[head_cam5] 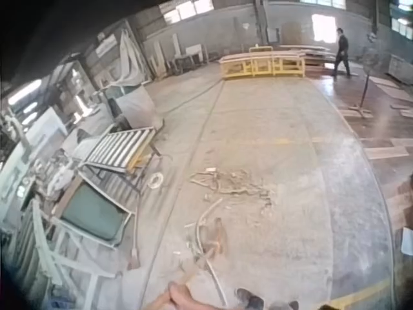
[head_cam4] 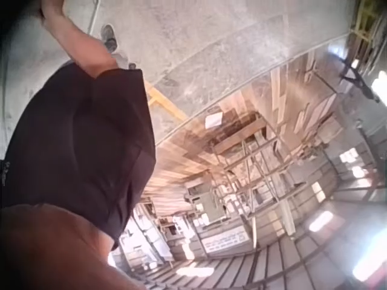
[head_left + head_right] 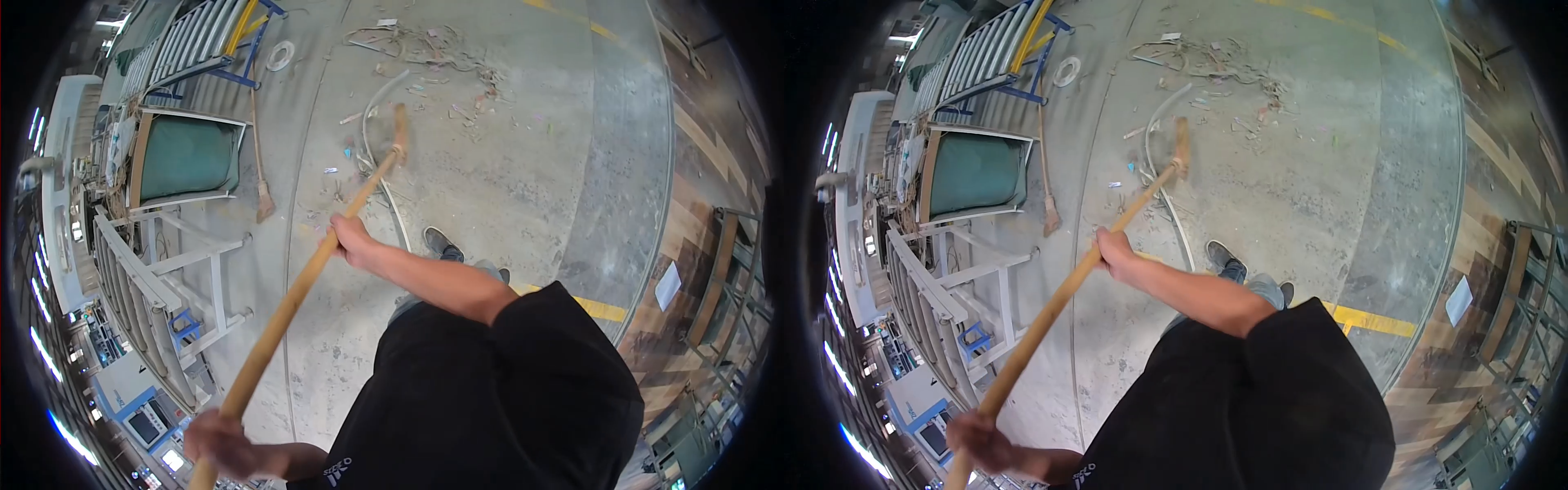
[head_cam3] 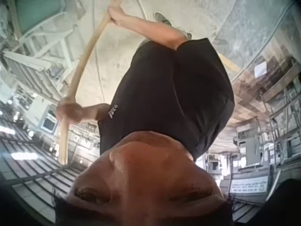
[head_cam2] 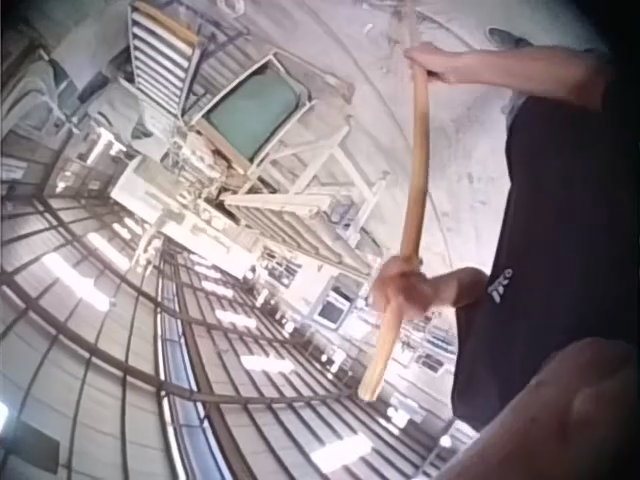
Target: Sweep wood shavings and debris off the workshop floor using a broom.
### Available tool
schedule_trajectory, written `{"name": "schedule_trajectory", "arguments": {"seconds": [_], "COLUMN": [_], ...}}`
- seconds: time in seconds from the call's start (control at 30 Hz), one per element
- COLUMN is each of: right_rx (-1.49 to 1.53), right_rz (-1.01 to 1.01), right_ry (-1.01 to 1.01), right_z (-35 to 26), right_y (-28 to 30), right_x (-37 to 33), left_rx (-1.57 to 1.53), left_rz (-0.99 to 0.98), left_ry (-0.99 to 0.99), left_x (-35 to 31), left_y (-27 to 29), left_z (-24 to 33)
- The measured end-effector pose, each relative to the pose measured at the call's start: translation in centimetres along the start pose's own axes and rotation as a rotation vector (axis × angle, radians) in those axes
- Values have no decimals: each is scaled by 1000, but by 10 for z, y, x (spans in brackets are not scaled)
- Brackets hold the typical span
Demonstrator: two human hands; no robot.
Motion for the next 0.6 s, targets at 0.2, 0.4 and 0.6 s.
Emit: {"name": "schedule_trajectory", "arguments": {"seconds": [0.2, 0.4, 0.6], "right_rx": [76, 228, 168], "right_rz": [82, 425, 629], "right_ry": [14, 242, 330], "right_z": [-26, -127, -239], "right_y": [75, 247, 478], "right_x": [-65, -67, -16], "left_rx": [-654, -465, -531], "left_rz": [-215, -407, -1021], "left_ry": [-61, 196, 606], "left_x": [26, -16, -154], "left_y": [-23, -162, -377], "left_z": [13, -76, -103]}}
Point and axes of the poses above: each hand's wrist, its own x-axis towards the middle knuckle, its own y-axis out of the back of the hand, z = x × y, the point moved 10 cm from there along x, towards the middle knuckle, and after that the axes turned 15 degrees about z, right-handed, at the moved point
